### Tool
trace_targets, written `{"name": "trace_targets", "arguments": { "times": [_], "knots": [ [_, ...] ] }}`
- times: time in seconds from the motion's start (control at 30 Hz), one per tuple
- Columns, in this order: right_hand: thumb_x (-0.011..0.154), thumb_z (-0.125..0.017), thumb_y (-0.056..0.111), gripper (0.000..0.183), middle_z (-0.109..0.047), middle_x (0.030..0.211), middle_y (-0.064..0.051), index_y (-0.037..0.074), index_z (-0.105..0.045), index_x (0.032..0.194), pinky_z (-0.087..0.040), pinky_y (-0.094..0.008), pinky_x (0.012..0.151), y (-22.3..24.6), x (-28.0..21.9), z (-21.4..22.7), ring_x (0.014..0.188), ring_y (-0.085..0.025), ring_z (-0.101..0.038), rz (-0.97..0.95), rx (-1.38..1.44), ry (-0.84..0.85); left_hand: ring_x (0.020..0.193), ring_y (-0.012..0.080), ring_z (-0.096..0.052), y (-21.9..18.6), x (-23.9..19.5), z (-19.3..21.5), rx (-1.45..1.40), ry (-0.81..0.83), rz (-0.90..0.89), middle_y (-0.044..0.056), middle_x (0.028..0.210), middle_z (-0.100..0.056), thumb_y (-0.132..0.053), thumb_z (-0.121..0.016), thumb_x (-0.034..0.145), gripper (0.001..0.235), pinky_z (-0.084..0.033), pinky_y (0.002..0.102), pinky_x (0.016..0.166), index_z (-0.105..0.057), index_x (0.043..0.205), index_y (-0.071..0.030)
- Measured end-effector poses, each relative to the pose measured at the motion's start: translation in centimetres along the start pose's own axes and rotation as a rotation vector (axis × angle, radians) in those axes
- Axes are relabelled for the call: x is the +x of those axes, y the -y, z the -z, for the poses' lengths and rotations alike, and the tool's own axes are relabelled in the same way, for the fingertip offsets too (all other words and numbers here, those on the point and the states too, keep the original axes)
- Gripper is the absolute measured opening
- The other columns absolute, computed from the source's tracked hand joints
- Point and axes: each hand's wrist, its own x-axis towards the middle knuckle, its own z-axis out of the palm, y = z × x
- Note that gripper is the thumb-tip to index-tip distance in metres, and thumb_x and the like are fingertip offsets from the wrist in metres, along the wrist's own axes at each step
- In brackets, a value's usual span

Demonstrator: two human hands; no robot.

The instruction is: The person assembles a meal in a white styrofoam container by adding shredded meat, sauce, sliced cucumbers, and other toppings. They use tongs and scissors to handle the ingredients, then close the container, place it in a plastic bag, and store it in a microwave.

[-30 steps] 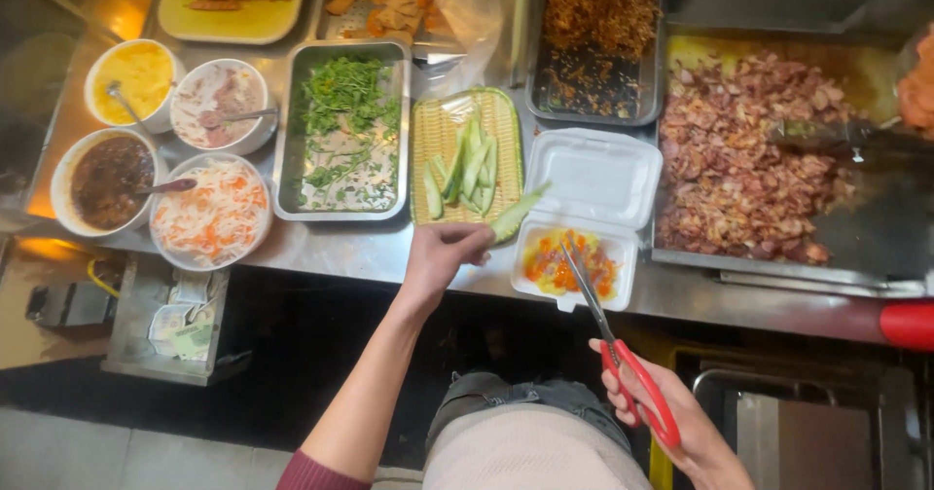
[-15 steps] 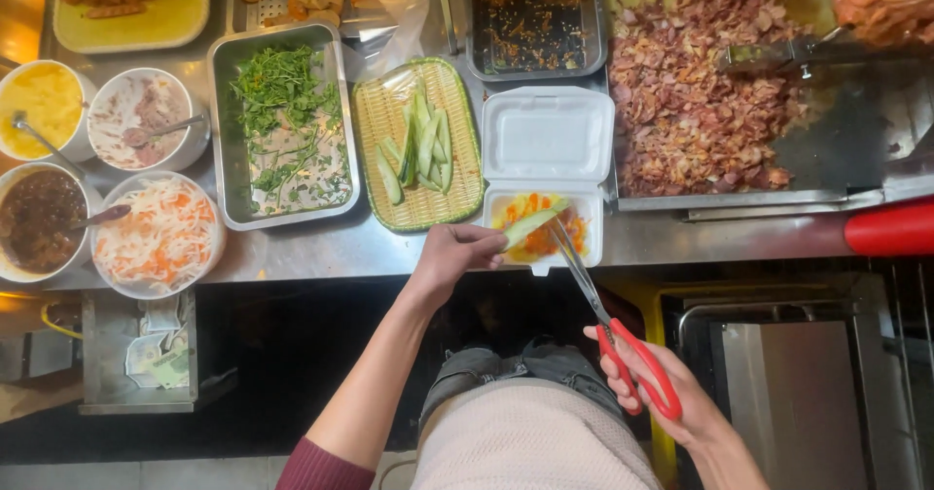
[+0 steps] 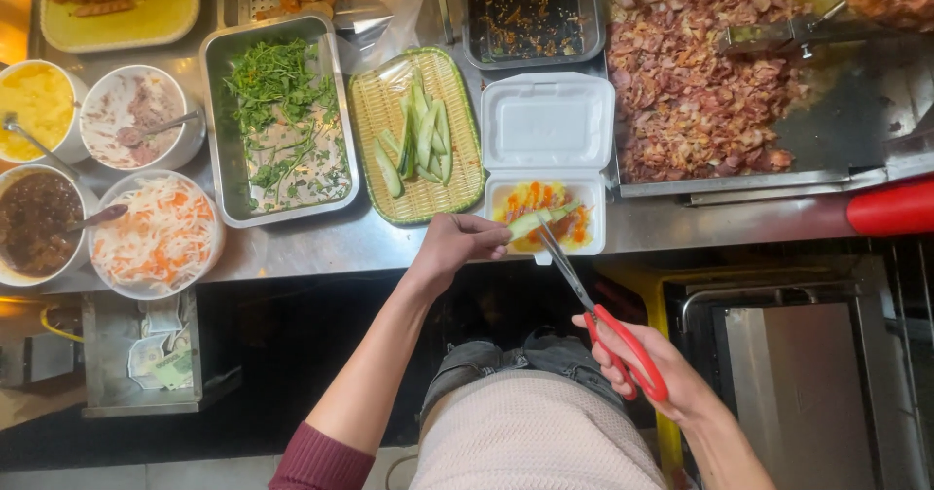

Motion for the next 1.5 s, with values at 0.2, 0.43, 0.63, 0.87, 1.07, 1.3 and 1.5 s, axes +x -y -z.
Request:
{"name": "trace_targets", "arguments": {
  "times": [0.2,0.43,0.63,0.87,1.07,1.3,1.5],
  "knots": [
    [0.094,-0.066,0.029,0.05,-0.048,0.062,-0.002,0.002,-0.069,0.137,-0.029,-0.02,0.033,1.1,0.5,-2.1,0.042,-0.007,-0.042,-0.086,-0.208,-0.219,0.058,0.015,-0.07,1.3,3.0,-0.7,0.12,-0.09,-0.098,0.017,0.068,-0.075,-0.009,-0.088,0.077,0.016,-0.063,0.023,0.061,-0.079,0.08,0.004],
    [0.095,-0.063,0.006,0.046,-0.059,0.069,-0.009,0.001,-0.067,0.14,-0.04,-0.022,0.04,0.7,0.4,1.2,0.049,-0.012,-0.053,0.126,-0.139,-0.249,0.058,0.0143,-0.06,2.9,3.5,0.7,0.751,-0.423,-0.405,0.001,0.061,-0.068,-0.047,-0.083,0.078,0.042,-0.047,0.032,0.06,-0.07,0.064,-0.01],
    [0.092,-0.081,0.025,0.062,-0.072,0.111,-0.024,0.006,-0.057,0.146,-0.061,-0.032,0.079,1.4,10.3,3.7,0.096,-0.025,-0.071,0.544,-0.355,-0.595,0.107,0.0435,-0.068,3.5,1.5,-1.5,0.559,-0.296,-0.168,0.021,0.093,-0.073,-0.061,-0.042,0.101,0.064,-0.051,0.054,0.096,-0.074,0.104,-0.005],
    [0.093,-0.079,0.03,0.06,-0.071,0.124,-0.02,0.009,-0.059,0.146,-0.053,-0.041,0.102,5.1,8.8,0.5,0.118,-0.025,-0.065,0.652,-0.4,-0.512,0.122,0.0316,-0.056,1.7,1.5,-3.9,-0.03,-0.259,-0.191,0.022,0.117,-0.06,-0.059,-0.052,0.102,0.067,-0.042,0.048,0.107,-0.06,0.121,0.004],
    [0.078,-0.078,0.066,0.067,-0.078,0.103,-0.006,0.034,-0.069,0.136,-0.059,-0.049,0.096,7.5,8.5,-0.9,0.104,-0.031,-0.073,0.343,-0.969,-0.707,0.113,0.0305,-0.068,-0.6,-4.1,0.5,-0.638,-0.24,-0.107,0.019,0.131,-0.067,-0.051,-0.047,0.104,0.062,-0.056,0.049,0.095,-0.053,0.143,-0.003],
    [0.087,-0.071,0.048,0.072,-0.071,0.125,-0.005,0.024,-0.051,0.152,-0.058,-0.052,0.097,8.2,15.0,-3.3,0.115,-0.032,-0.07,0.445,-1.48,-0.527,0.117,0.035,-0.067,-0.8,-7.2,5.3,-0.782,-0.352,-0.188,0.015,0.138,-0.065,-0.064,-0.043,0.098,0.068,-0.056,0.058,0.093,-0.056,0.143,-0.015],
    [0.097,-0.055,0.023,0.043,-0.075,0.121,-0.013,0.017,-0.067,0.138,-0.055,-0.054,0.101,12.3,19.0,0.3,0.116,-0.034,-0.071,0.61,-1.646,-0.463,0.114,0.0341,-0.068,0.4,-11.7,7.2,-0.946,-0.502,-0.321,0.014,0.135,-0.066,-0.064,-0.043,0.098,0.068,-0.058,0.058,0.088,-0.057,0.142,-0.014]
  ]
}}
